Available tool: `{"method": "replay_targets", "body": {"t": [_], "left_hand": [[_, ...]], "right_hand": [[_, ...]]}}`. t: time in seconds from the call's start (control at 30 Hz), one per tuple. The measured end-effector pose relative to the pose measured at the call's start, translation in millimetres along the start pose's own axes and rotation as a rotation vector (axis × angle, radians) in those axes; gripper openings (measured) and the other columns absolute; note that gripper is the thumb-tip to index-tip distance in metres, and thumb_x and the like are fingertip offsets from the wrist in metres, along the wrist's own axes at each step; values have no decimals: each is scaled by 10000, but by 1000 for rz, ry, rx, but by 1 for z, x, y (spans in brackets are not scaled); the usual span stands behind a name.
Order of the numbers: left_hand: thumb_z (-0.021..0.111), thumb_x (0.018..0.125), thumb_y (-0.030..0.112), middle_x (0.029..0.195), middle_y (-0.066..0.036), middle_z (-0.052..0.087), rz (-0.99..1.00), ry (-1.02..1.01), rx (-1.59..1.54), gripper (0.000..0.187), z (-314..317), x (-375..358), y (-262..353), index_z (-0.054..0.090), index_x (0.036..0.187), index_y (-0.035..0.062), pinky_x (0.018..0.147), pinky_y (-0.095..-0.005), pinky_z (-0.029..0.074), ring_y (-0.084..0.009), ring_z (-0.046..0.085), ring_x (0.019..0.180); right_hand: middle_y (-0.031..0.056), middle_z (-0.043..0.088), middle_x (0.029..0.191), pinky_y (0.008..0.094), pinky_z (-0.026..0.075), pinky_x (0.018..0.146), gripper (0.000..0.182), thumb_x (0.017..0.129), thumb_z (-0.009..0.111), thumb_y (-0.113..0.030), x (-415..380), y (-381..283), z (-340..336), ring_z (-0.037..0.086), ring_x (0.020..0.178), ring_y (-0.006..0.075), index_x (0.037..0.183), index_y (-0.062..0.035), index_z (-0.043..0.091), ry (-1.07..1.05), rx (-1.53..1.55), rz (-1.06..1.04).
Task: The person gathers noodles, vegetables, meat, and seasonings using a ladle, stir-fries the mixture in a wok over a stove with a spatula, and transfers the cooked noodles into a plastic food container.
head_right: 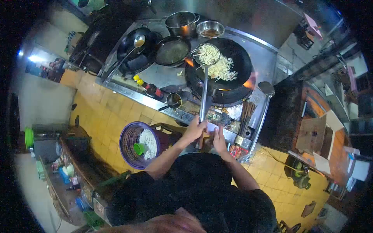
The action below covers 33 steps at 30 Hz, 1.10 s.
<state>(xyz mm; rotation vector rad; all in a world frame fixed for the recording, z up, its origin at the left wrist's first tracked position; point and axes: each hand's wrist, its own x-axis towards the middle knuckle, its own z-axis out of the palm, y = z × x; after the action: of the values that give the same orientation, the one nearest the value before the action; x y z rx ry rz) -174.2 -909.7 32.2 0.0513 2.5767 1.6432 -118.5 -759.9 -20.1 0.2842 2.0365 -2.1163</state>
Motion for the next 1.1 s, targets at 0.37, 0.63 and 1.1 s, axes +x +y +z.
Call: {"method": "replay_targets", "body": {"t": [0.37, 0.63, 1.1], "left_hand": [[577, 910, 122, 601, -13, 494, -432, -194, -630, 190, -88, -126, 92, 430, 981, 25, 389, -253, 409, -96, 500, 442], [582, 911, 140, 665, -23, 496, -491, 107, -727, 206, -86, -230, 92, 445, 1014, 25, 403, -256, 410, -107, 491, 440], [693, 848, 252, 824, -5, 529, -416, 973, -323, 401, -80, -508, 66, 551, 1141, 17, 633, -267, 429, -106, 515, 736]], "right_hand": [[189, 626, 918, 404, 493, 688, 416, 946, 488, -405, 6, 149, -74, 639, 833, 247, 1126, -34, 540, -829, -1269, 206], [176, 628, 871, 424, 491, 665, 354, 926, 530, -352, 28, 178, -80, 639, 788, 269, 1080, -37, 577, -1023, -1453, 189], [97, 616, 794, 380, 535, 567, 207, 905, 583, -275, 68, 175, 185, 624, 674, 218, 942, -76, 627, -1075, -1431, 194]]}}
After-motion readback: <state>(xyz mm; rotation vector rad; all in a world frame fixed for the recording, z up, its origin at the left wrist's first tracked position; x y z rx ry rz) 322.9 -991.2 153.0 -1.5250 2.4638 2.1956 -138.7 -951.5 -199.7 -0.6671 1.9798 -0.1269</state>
